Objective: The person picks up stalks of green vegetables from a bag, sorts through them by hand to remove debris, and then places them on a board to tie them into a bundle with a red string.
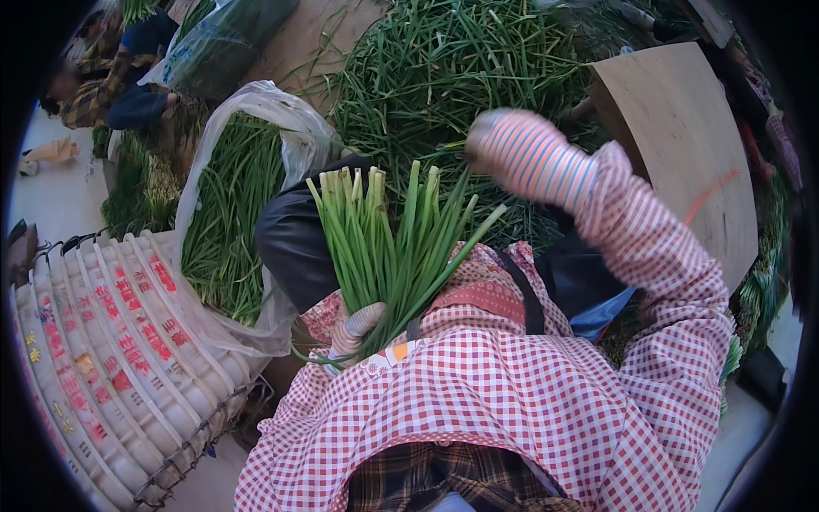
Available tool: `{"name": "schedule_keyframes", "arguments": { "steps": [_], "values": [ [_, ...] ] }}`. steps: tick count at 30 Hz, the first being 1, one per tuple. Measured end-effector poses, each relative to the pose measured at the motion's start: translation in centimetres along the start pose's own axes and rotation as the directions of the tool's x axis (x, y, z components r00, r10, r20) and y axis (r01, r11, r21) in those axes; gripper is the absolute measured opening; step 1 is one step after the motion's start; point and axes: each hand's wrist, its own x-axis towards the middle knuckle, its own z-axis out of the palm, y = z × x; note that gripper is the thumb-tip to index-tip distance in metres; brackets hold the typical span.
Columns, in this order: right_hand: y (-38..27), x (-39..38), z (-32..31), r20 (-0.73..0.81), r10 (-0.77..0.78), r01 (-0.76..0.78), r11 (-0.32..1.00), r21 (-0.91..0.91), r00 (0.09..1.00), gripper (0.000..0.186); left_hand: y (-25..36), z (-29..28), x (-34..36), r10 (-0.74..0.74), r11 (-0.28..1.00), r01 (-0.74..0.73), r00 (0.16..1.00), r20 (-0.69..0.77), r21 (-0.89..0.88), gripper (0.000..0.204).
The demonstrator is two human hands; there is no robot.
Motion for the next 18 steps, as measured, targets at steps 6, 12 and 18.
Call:
{"name": "schedule_keyframes", "arguments": {
  "steps": [6,12,18],
  "values": [
    [22.0,-1.7,-1.6,-0.671,0.407,-0.619,0.779,-0.1,0.621,0.036,0.2,-0.8,0.5,-0.063,0.996,0.062,0.998,-0.01,-0.059,0.055],
    [3.4,0.5,3.1,0.329,0.103,-0.342,0.384,0.857,0.939,0.055,0.3,-1.1,1.6,-0.003,1.0,0.004,0.997,0.073,-0.007,0.056],
    [0.0,2.3,5.6,0.259,0.047,-0.261,0.055,0.964,0.965,0.03,0.6,-0.5,1.6,-0.017,1.0,0.017,0.998,0.065,-0.002,0.057]
  ]
}}
